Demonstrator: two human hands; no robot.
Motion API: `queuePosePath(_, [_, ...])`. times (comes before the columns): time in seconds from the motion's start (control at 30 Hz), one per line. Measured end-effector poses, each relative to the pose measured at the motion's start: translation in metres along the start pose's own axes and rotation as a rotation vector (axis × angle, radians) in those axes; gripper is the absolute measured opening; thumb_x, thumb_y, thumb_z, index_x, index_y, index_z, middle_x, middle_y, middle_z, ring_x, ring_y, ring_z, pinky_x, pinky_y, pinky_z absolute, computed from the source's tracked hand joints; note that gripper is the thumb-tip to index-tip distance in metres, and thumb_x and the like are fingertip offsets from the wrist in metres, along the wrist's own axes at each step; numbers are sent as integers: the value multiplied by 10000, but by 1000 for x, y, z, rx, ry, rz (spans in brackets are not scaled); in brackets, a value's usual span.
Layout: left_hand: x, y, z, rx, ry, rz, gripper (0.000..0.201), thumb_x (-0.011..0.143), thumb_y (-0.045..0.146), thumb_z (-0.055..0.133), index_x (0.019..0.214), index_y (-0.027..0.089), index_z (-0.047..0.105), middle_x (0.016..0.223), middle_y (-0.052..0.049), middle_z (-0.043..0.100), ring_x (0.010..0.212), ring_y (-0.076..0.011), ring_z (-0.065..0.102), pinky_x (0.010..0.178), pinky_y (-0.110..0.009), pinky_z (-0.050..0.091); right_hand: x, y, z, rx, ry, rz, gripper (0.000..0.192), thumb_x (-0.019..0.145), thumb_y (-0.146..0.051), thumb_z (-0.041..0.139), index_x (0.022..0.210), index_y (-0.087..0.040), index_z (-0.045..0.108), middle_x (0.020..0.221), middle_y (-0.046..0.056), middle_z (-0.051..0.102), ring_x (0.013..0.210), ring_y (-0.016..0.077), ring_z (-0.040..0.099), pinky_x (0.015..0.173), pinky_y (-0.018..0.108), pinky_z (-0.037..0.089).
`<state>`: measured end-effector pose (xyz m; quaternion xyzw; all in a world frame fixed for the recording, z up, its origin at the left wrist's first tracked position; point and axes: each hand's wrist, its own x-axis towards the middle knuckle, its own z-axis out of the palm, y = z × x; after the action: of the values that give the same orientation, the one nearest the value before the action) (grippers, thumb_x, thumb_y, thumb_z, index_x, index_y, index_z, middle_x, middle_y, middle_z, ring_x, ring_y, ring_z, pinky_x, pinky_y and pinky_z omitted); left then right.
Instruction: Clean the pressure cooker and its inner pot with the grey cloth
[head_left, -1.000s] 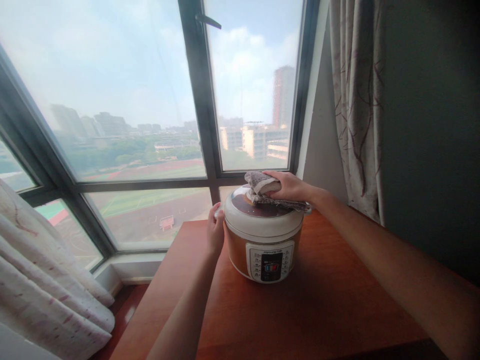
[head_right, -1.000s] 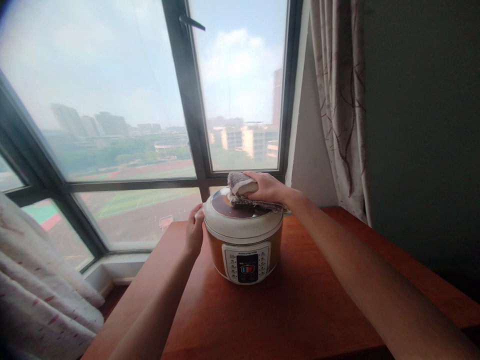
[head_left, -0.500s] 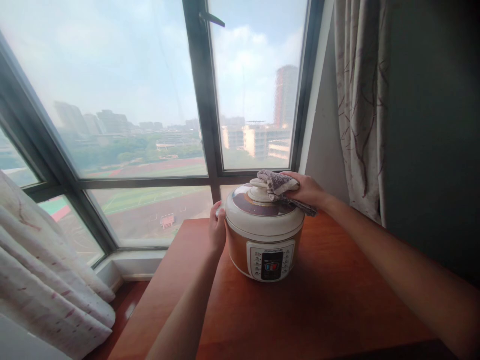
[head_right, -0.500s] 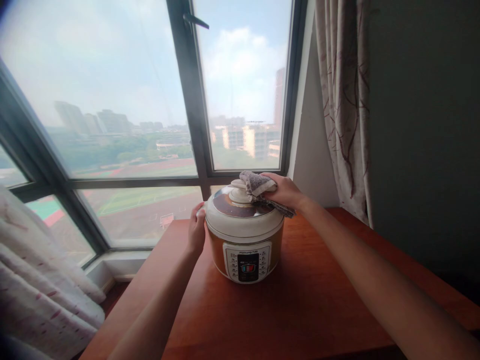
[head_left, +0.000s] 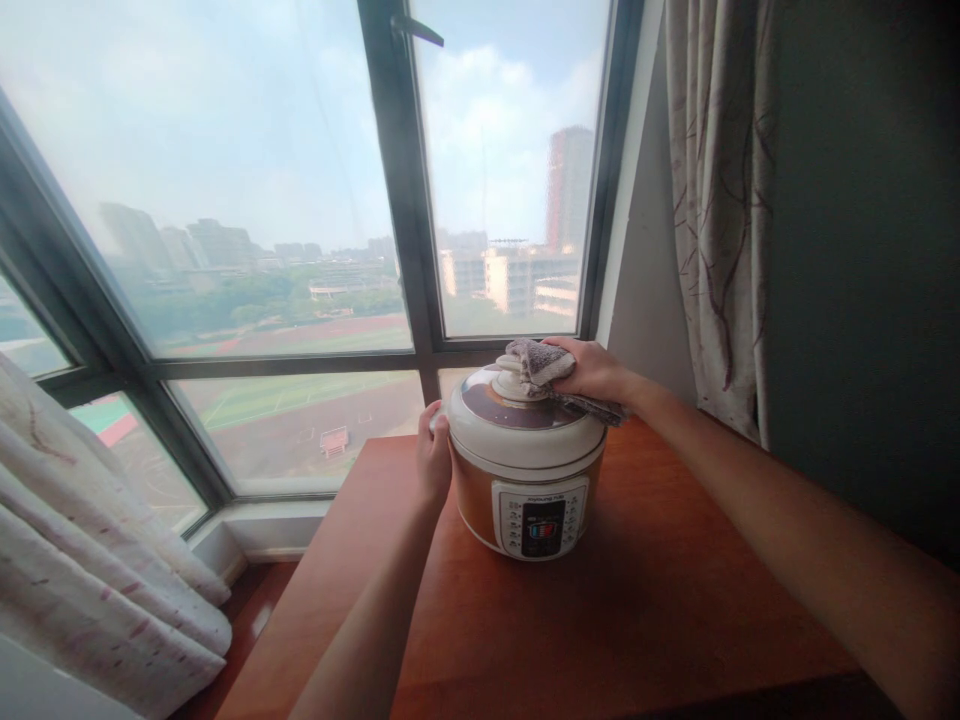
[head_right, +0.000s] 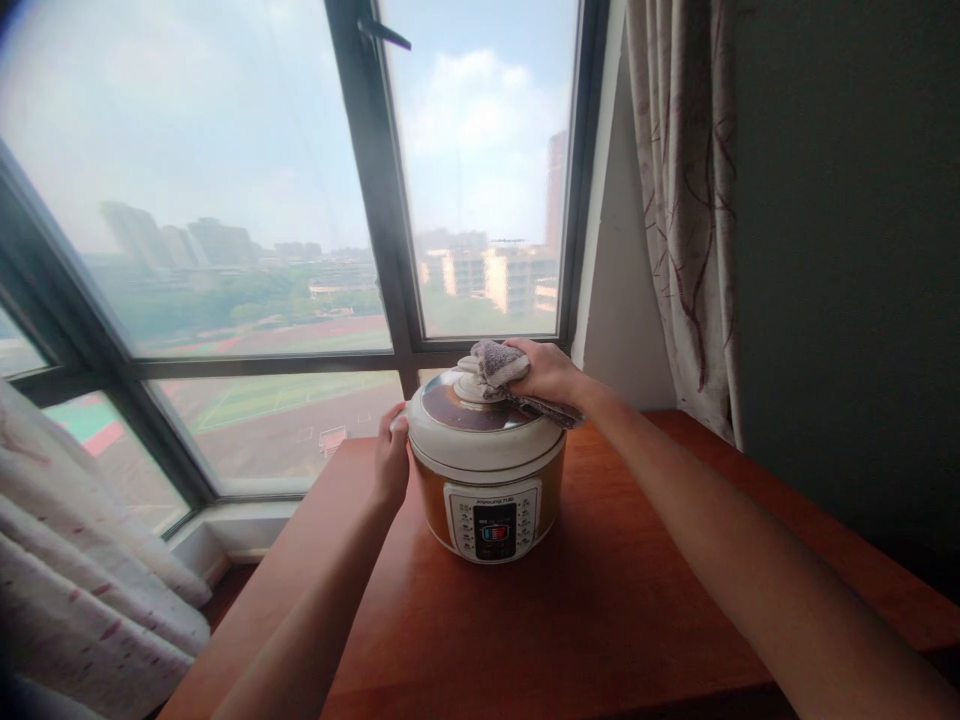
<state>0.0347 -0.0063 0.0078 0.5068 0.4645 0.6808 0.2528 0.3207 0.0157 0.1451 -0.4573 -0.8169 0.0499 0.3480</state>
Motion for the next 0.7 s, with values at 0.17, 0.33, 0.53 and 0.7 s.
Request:
queuePosePath(0.17, [0,0,1,-1,8,-3,439,950,489,457,1265,200,558,1255,-99,626,1222,-274,548,1075,-419,398,-4,10,1,99,45,14,557,657,-335,819,1193,-247,693,1101,16,756,1044,280,687,937,377,519])
queuePosePath(0.33, [0,0,0,0,9,6,417,949,477,460,1245,205,569,1244,-94,633,1229,-273,545,1075,-415,399,-5,17,3,160,68,8,520,676,-380,810,1166,-240,708,1117,20,751,1072,282,679,948,381,518])
queuePosePath(0.53, [0,1,0,4,13,18,419,936,487,481,1231,205,574,1270,-95,624,1225,-267,550,1062,-388,406,-9,23,6,240,152,34,574,677,-355,805,1216,-203,675,1206,52,716,1120,270,654,990,376,491])
queuePosePath(0.7, [0,1,0,6,16,29,420,930,498,489,1223,211,579,1267,-90,626,1223,-265,552,1048,-379,415,-10,31,9,344,197,111,582,671,-338,809,1221,-210,668,1196,49,717,1091,259,663,968,378,507])
